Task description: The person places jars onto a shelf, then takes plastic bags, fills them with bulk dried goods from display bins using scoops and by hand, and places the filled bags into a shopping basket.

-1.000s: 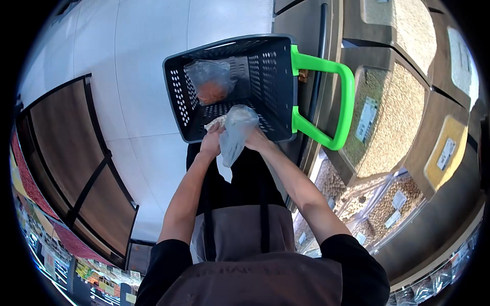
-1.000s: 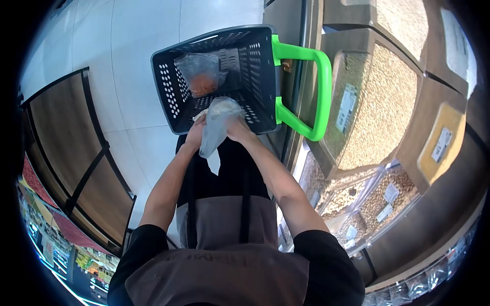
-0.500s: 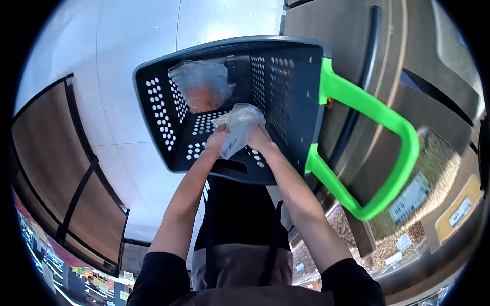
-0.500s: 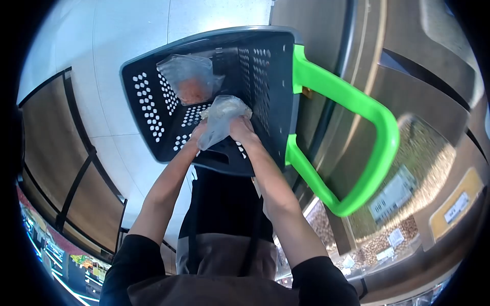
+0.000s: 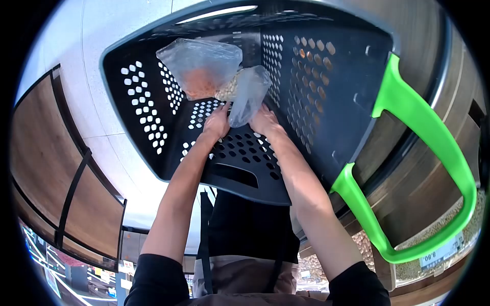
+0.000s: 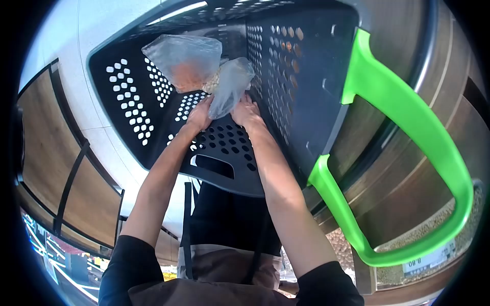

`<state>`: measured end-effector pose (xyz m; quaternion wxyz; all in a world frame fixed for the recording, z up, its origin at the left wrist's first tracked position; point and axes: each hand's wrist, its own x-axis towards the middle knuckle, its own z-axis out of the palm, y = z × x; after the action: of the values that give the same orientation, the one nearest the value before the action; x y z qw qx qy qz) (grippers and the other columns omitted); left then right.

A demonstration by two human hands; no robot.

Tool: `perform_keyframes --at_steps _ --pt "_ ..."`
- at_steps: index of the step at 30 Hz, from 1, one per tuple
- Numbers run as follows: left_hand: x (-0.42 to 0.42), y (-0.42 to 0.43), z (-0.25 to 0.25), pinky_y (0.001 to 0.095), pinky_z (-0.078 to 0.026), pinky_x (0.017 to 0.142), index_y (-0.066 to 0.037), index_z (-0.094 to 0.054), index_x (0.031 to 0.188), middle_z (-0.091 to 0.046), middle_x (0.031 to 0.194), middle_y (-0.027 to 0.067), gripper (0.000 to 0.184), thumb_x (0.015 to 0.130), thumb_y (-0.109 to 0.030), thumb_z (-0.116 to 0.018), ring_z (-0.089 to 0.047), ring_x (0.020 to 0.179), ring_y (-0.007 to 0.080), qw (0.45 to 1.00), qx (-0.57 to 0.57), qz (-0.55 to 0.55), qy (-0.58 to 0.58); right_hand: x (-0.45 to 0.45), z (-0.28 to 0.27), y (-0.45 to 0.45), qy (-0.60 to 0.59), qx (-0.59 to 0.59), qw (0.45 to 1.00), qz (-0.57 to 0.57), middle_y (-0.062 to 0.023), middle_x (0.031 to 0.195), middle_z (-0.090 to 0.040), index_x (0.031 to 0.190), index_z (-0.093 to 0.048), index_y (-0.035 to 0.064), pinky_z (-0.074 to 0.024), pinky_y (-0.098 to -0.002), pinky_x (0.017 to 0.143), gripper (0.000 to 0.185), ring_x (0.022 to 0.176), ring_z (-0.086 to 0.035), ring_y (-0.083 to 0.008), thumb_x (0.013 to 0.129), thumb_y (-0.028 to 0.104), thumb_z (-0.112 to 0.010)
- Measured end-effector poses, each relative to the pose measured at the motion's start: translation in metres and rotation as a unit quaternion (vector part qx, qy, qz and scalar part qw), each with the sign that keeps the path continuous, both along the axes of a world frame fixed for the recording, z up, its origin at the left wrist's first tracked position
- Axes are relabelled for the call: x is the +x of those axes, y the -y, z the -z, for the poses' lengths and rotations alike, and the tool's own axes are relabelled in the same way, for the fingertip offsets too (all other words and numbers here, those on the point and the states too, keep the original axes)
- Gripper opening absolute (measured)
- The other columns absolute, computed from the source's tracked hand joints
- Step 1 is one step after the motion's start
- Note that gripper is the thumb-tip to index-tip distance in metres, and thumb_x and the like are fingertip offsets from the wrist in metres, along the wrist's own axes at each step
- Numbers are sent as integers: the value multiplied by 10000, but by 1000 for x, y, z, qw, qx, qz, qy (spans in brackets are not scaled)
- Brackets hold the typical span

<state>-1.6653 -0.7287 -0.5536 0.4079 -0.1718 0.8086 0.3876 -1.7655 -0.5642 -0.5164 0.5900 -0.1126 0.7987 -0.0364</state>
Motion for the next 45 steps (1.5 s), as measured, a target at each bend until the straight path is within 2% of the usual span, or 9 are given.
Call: perform_keyframes --at_steps 4,17,21,24,27,30,33,41,45 --pt "-13 16 -66 469 -475 989 -54 -586 1295 -679 1116 230 409 936 -237 -511 -632 1097 376 997 -4 26 74 0 -30 -5 21 32 997 -64 -156 1532 -383 1454 -409 44 -329 -499 1141 576 1424 -355 -306 999 390 -475" --pt "45 38 -247 481 -485 968 -62 -657 1185 -661 1184 206 356 954 -268 -481 -619 1115 378 997 15 81 -4 31 -224 -6 -23 -5 998 -51 -156 1393 -559 1308 -583 35 -384 -483 1077 511 1311 -505 -311 998 412 -434" --pt "94 43 -281 500 -498 931 -17 -671 1109 -671 1105 244 344 948 -254 -479 -633 1046 422 970 -43 31 -236 47 -293 1 -23 -7 999 -44 -162 1382 -565 1269 -602 23 -380 -499 1070 502 1302 -511 -317 983 414 -468" --pt "110 56 -318 486 -490 941 -8 -670 1095 -679 1045 265 352 932 -263 -491 -642 1011 429 993 20 117 -18 81 -339 -2 -159 -59 983 -75 -198 1391 -531 1237 -593 -9 -422 -480 1038 462 1296 -501 -334 952 349 -532" --pt "149 57 -345 492 -494 934 -10 -684 1058 -676 1067 263 361 922 -285 -493 -640 1014 430 995 11 98 -20 135 -346 -14 -244 -141 960 -3 -219 1310 -584 1199 -592 -30 -457 -474 997 437 1227 -544 -376 947 323 -533" --pt "191 46 -351 486 -504 933 -24 -700 1052 -677 1097 245 366 911 -296 -501 -640 1032 425 992 16 125 -24 194 -370 -17 -160 -183 964 105 -275 1077 -662 1138 -602 -30 -490 -489 936 396 1052 -622 -436 943 310 -541" --pt "219 34 -371 472 -514 937 -33 -710 1057 -681 1114 227 365 901 -294 -509 -643 1051 411 962 22 271 3 261 -391 -27 -81 -157 982 69 -284 1111 -650 1134 -617 -16 -496 -481 942 405 1085 -615 -421 932 332 -574" --pt "124 1 -387 477 -521 892 -31 -729 932 -703 990 231 321 839 -297 -575 -666 983 403 987 68 131 -58 239 -442 -24 -61 -66 996 12 -225 1210 -641 1171 -622 15 -476 -476 996 432 1157 -600 -379 955 380 -540" --pt "28 -50 -423 477 -521 856 -36 -715 935 -686 973 247 308 824 -278 -559 -659 948 424 972 127 92 -175 219 -418 -51 -68 -108 991 41 -237 1234 -632 1169 -627 28 -480 -476 972 353 1186 -590 -381 935 279 -545"
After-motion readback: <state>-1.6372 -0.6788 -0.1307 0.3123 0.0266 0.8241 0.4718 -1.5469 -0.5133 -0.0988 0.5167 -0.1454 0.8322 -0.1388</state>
